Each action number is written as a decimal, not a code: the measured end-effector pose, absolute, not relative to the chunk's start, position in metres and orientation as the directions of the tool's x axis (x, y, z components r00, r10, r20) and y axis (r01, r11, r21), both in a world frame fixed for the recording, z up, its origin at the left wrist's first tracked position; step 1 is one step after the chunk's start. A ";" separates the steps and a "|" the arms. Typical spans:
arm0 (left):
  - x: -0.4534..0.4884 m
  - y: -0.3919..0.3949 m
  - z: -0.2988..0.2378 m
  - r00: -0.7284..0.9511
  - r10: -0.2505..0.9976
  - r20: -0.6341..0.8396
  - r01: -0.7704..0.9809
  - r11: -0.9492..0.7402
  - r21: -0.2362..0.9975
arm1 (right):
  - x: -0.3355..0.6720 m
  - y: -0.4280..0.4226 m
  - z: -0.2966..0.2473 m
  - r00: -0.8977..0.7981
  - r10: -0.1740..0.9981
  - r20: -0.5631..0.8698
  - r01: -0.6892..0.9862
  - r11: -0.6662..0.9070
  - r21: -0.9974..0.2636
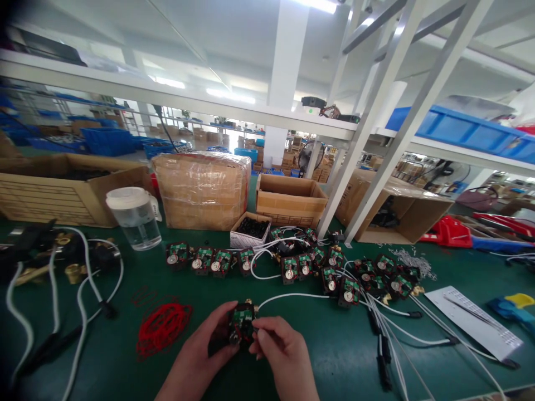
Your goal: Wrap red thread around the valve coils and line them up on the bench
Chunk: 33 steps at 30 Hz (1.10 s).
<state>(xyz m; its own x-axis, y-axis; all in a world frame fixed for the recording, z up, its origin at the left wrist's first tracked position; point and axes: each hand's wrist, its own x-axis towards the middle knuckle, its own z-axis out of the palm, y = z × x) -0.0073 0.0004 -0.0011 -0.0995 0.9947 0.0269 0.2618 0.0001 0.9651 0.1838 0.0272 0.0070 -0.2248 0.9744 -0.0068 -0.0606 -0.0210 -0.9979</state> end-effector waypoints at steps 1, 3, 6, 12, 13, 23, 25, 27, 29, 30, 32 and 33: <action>-0.007 0.000 -0.001 -0.099 0.995 0.028 0.258 -0.002 0.966 | 0.183 0.027 0.008 -0.227 0.974 -0.005 -0.029 -0.011 -1.000; -0.007 0.001 -0.001 -0.098 0.995 0.027 0.254 -0.001 0.967 | 0.180 0.026 0.009 -0.225 0.974 -0.010 0.034 -0.002 -0.999; -0.007 0.001 -0.001 -0.089 0.996 0.014 0.239 0.008 0.971 | 0.176 0.026 0.010 -0.202 0.979 -0.011 0.108 0.011 -0.994; -0.007 0.000 -0.002 -0.090 0.996 0.012 0.199 0.006 0.980 | 0.169 0.024 0.008 -0.179 0.973 0.149 0.283 0.196 -0.939; -0.007 -0.001 -0.002 -0.090 0.996 0.011 0.195 0.006 0.981 | 0.168 0.024 0.007 -0.176 0.968 0.181 0.309 0.229 -0.923; -0.007 0.000 -0.004 -0.074 0.997 -0.008 0.176 0.021 0.984 | 0.153 0.016 0.002 -0.101 0.917 0.386 0.395 0.393 -0.830; -0.007 0.000 -0.004 -0.081 0.997 -0.017 0.183 0.031 0.983 | 0.151 0.015 -0.002 -0.069 0.911 0.407 0.405 0.399 -0.823; -0.007 0.000 -0.004 -0.086 0.996 -0.026 0.184 0.041 0.982 | 0.149 0.015 -0.008 -0.059 0.908 0.414 0.401 0.402 -0.823; -0.007 0.001 -0.004 -0.087 0.996 -0.031 0.177 0.046 0.983 | 0.147 0.014 -0.017 -0.033 0.917 0.398 0.384 0.379 -0.842; -0.007 0.001 -0.003 -0.085 0.996 -0.032 0.174 0.047 0.984 | 0.147 0.013 -0.022 -0.002 0.924 0.382 0.370 0.356 -0.858; -0.006 0.001 -0.002 -0.081 0.996 -0.032 0.173 0.046 0.984 | 0.145 0.012 -0.031 0.076 0.938 0.338 0.328 0.296 -0.897; -0.006 0.002 -0.002 -0.080 0.996 -0.031 0.177 0.045 0.983 | 0.144 0.011 -0.034 0.110 0.943 0.314 0.302 0.269 -0.914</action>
